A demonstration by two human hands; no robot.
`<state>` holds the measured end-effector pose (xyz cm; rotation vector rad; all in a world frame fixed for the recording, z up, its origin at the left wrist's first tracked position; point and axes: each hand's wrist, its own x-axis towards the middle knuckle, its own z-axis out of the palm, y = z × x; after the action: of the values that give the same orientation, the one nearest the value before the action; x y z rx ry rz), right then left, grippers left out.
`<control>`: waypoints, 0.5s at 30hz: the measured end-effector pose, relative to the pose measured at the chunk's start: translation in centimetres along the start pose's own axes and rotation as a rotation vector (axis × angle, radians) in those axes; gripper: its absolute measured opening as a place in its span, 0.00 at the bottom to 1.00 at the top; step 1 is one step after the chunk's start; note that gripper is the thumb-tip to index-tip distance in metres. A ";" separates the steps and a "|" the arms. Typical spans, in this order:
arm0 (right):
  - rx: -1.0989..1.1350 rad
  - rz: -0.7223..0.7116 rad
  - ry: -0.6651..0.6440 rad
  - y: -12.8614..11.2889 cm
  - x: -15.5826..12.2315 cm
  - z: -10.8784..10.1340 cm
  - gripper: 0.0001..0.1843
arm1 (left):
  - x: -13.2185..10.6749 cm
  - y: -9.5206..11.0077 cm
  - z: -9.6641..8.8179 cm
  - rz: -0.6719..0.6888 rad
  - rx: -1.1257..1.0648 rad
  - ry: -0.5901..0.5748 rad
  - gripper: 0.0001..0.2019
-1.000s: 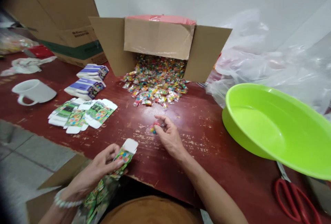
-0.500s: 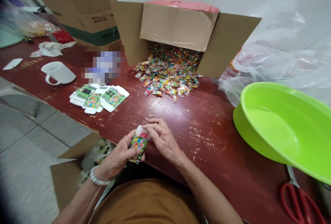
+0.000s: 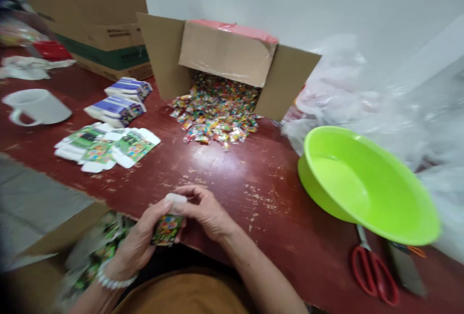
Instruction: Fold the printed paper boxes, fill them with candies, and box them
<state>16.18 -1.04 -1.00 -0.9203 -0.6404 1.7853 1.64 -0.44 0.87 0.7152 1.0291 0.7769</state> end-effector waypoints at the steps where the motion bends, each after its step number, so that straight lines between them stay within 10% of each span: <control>1: -0.014 0.015 -0.003 0.3 0.3 0.0 0.27 | 0.1 -0.1 -0.1 0.021 0.008 0.014 0.22; 9: -0.721 -0.618 0.086 -0.6 0.8 0.3 0.10 | 1.1 0.0 -1.0 -0.200 -0.224 -0.029 0.27; 15: -0.508 -0.311 0.052 -0.7 1.3 0.2 0.14 | 1.5 -0.1 -0.6 -0.118 -0.109 0.075 0.31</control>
<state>16.10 0.43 -0.75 -1.1261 -1.1676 1.3371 1.56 0.82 -0.16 0.5305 1.0788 0.7558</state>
